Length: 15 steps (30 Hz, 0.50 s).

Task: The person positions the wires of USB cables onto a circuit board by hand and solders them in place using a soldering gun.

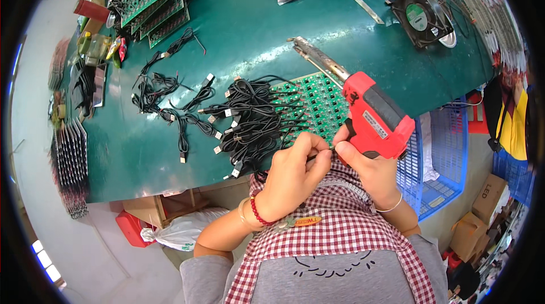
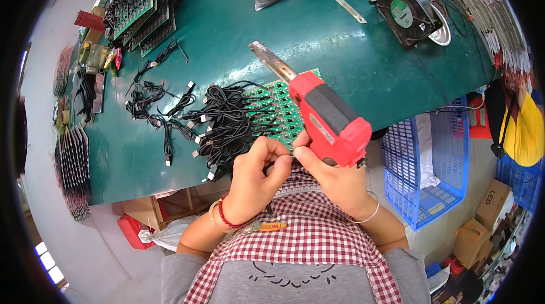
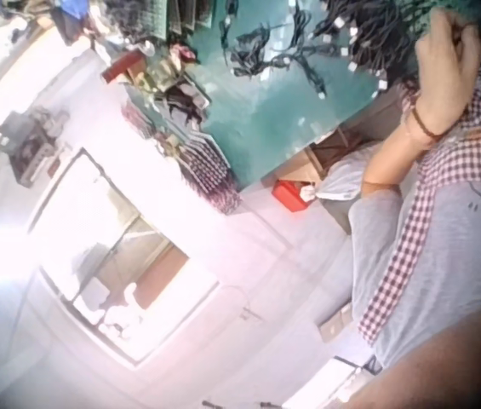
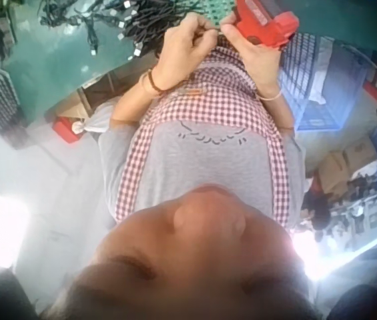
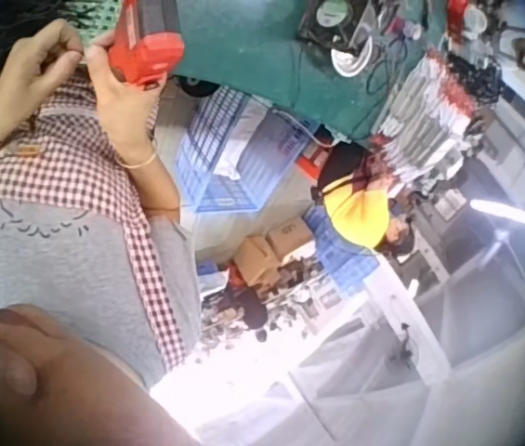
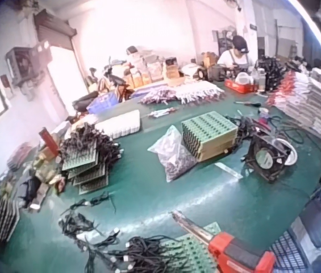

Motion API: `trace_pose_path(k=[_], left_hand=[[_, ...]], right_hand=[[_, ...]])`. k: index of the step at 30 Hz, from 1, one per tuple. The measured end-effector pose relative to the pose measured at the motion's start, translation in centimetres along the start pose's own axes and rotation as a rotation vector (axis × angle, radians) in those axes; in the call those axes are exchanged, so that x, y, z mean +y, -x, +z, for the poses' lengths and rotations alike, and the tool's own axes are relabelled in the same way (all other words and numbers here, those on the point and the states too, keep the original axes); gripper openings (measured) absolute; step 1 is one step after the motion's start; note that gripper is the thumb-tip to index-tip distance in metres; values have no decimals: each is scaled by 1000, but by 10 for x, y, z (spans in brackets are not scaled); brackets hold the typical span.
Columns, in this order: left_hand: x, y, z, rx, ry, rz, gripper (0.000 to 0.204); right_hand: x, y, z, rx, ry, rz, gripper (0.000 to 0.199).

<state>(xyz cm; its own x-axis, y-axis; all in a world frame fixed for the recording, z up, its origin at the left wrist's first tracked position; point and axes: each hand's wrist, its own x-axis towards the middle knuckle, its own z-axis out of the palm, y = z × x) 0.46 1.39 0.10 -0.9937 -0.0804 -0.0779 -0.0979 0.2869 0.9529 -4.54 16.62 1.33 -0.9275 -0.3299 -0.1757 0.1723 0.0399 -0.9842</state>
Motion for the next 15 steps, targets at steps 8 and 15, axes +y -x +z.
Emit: trace_pose_path(k=[8,15], left_hand=[[1,-3,-1,-2,103,-105,6],[-4,-3,4,101,-65,134,8]], right_hand=[[14,4,-7,-5,-57,97,17],[13,1,-2,12,-91,80,18]])
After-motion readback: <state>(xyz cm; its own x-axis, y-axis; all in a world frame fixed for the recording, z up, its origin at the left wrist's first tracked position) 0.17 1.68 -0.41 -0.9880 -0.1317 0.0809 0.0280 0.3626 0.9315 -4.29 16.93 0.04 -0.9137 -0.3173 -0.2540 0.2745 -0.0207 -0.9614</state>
